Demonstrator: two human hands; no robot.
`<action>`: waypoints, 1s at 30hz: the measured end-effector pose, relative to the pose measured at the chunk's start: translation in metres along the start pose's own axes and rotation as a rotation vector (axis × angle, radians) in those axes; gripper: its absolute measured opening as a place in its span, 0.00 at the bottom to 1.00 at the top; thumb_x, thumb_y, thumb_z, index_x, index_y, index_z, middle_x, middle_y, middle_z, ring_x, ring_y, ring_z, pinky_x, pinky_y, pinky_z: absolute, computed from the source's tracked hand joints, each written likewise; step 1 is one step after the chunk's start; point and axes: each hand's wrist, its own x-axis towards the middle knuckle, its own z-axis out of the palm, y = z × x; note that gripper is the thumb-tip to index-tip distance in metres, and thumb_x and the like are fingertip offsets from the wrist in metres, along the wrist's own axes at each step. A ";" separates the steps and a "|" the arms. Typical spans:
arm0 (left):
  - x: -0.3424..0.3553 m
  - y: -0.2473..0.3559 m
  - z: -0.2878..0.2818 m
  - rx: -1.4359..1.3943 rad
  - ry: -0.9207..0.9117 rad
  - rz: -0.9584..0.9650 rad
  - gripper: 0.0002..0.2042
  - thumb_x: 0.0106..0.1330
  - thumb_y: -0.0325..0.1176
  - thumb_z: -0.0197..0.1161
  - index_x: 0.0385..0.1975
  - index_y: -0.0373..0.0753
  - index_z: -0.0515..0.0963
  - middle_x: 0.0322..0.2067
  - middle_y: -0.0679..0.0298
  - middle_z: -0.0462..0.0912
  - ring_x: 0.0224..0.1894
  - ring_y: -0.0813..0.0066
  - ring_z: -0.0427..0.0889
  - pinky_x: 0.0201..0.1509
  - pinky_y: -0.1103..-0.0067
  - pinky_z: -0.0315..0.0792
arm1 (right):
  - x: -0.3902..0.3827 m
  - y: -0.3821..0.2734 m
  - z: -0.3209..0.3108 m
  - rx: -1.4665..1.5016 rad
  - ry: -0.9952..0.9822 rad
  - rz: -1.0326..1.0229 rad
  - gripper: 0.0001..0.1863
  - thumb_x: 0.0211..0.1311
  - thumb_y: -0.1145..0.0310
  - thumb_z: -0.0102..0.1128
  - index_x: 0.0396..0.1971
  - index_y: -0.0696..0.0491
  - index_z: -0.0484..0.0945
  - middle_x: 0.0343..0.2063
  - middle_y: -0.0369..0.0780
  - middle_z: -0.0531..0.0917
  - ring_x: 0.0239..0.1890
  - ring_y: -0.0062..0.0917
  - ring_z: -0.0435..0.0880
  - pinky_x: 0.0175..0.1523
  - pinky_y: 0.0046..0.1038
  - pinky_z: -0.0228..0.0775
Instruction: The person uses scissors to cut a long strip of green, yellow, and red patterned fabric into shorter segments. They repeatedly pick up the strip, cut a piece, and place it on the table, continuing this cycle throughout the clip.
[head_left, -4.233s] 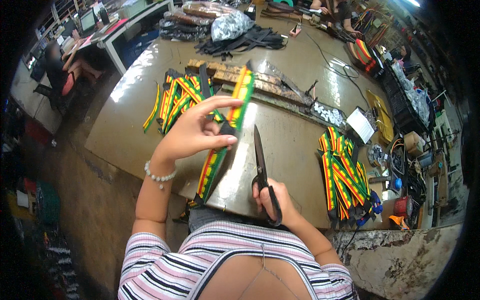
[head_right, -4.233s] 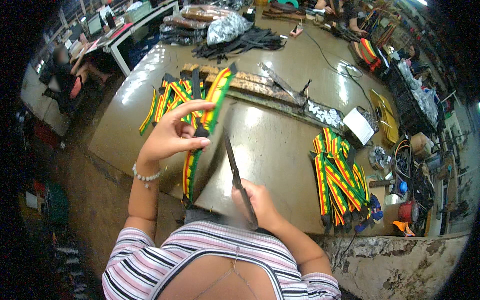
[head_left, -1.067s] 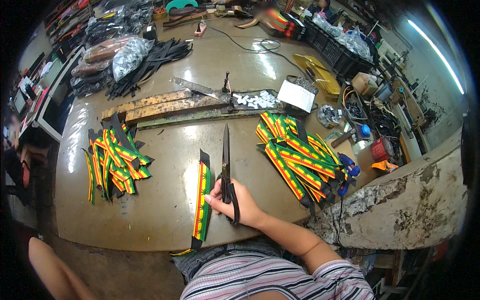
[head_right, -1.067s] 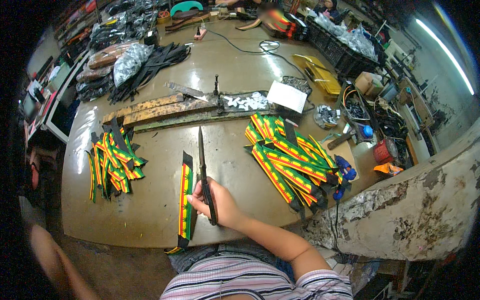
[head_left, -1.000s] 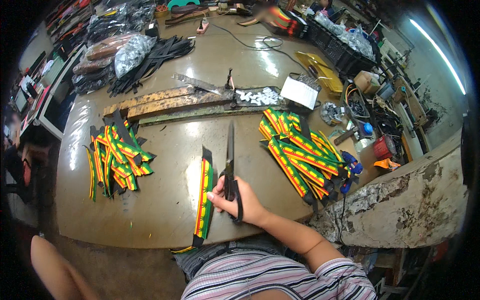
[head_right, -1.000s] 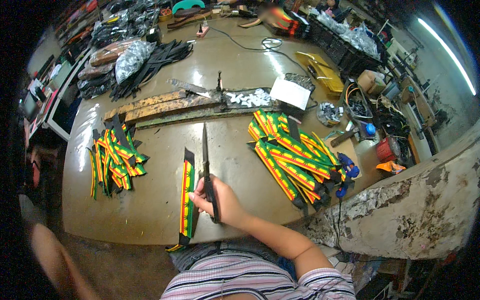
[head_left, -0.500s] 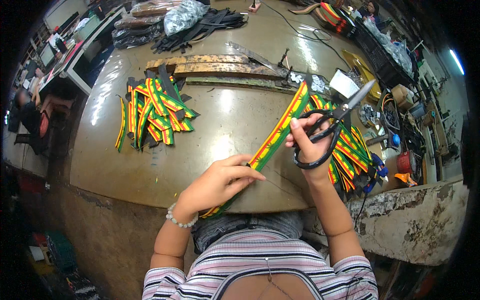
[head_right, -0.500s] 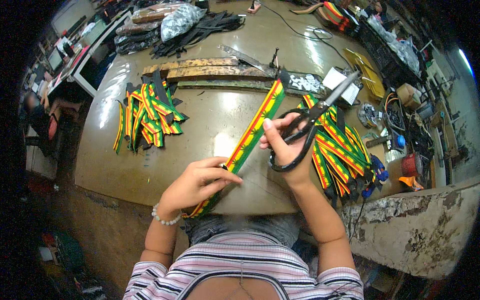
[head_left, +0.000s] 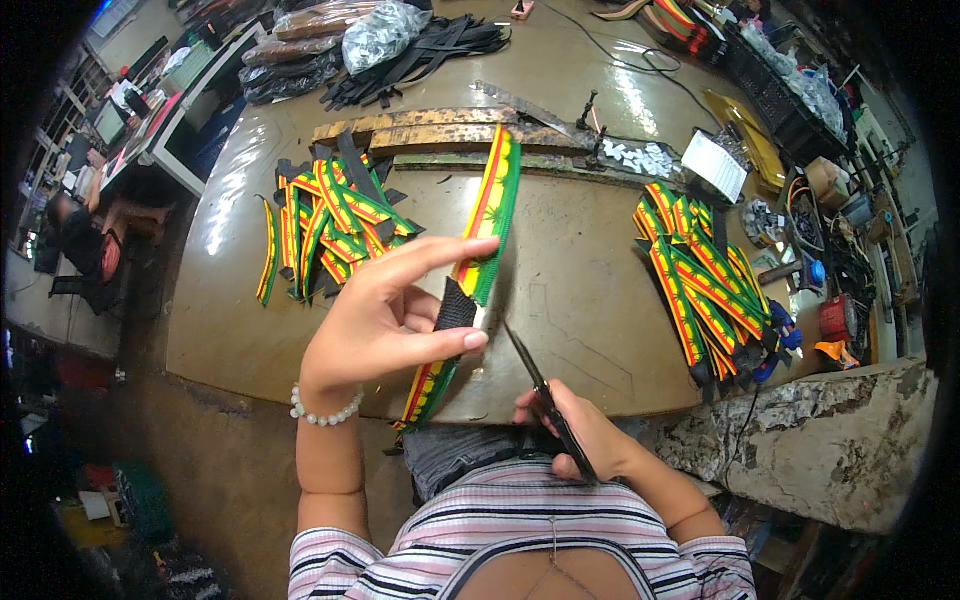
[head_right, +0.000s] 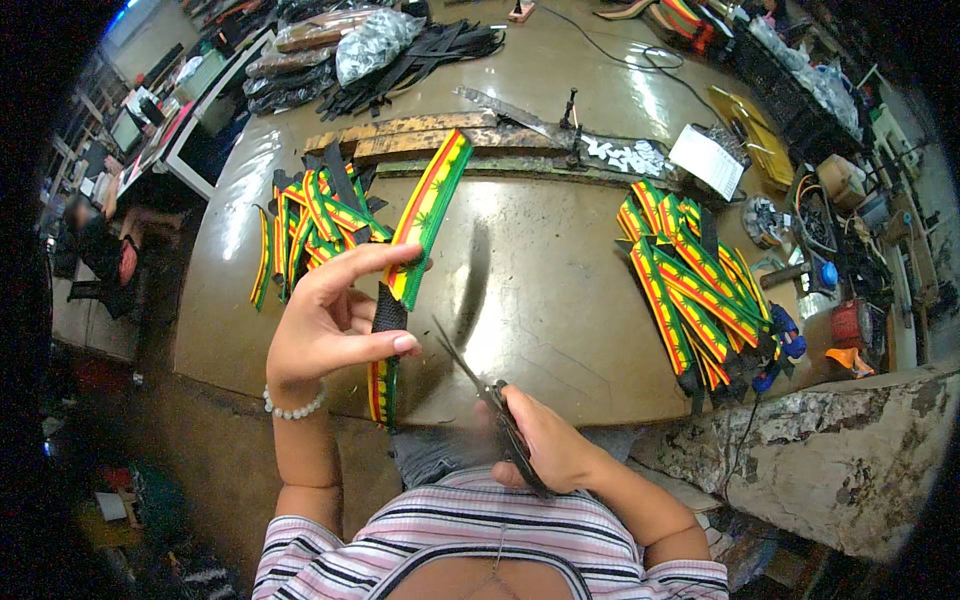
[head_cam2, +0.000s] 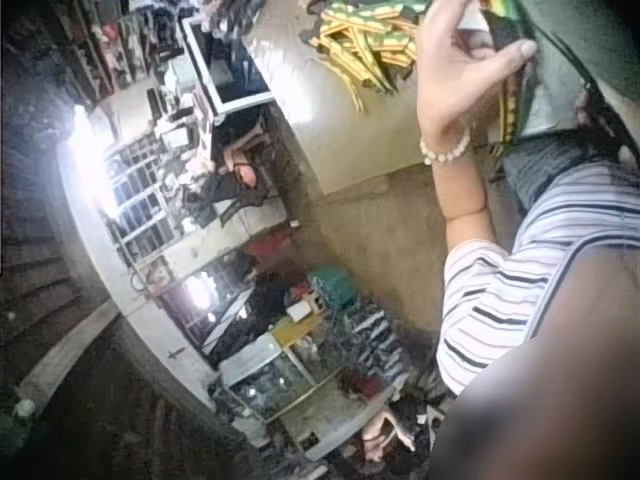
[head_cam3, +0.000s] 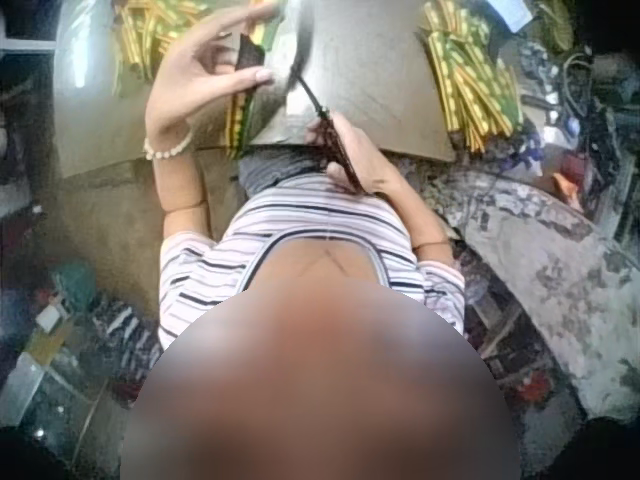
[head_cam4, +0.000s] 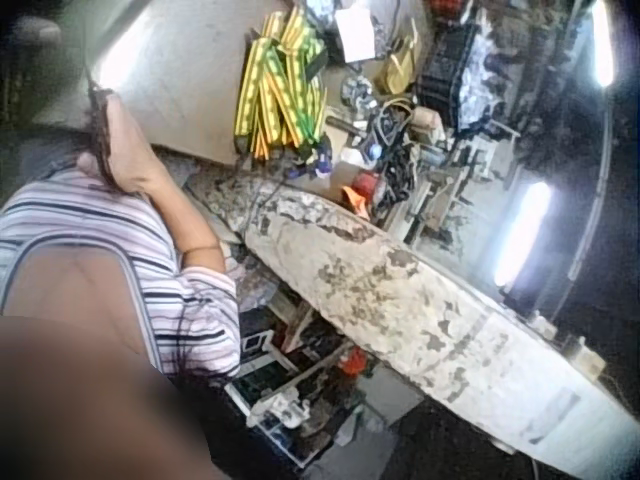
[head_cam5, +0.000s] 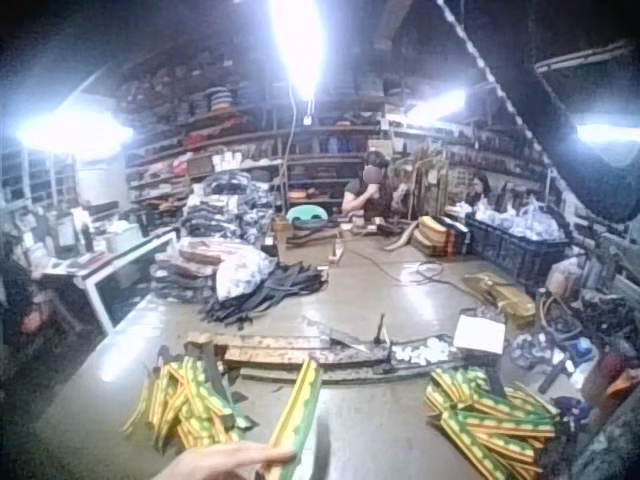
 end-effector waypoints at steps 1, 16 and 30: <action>0.001 0.003 0.001 -0.028 -0.008 -0.023 0.30 0.53 0.20 0.72 0.59 0.34 0.72 0.53 0.64 0.74 0.26 0.93 0.67 0.26 0.91 0.63 | -0.001 -0.004 -0.002 0.004 -0.021 0.022 0.39 0.44 0.47 0.73 0.50 0.58 0.68 0.42 0.47 0.79 0.47 0.38 0.79 0.53 0.36 0.69; 0.019 -0.008 0.027 -0.064 -0.144 -0.061 0.34 0.48 0.17 0.74 0.59 0.32 0.70 0.57 0.62 0.72 0.35 0.89 0.80 0.31 0.92 0.74 | -0.005 -0.023 -0.026 0.031 -0.025 -0.060 0.39 0.48 0.32 0.63 0.39 0.56 0.69 0.26 0.42 0.72 0.29 0.30 0.72 0.36 0.30 0.66; 0.028 -0.009 0.035 0.057 -0.151 -0.006 0.32 0.47 0.22 0.77 0.57 0.36 0.74 0.56 0.64 0.73 0.27 0.97 0.72 0.25 0.95 0.66 | -0.016 -0.020 -0.022 0.266 0.077 0.120 0.14 0.65 0.61 0.60 0.26 0.56 0.75 0.17 0.31 0.73 0.16 0.12 0.72 0.20 0.18 0.63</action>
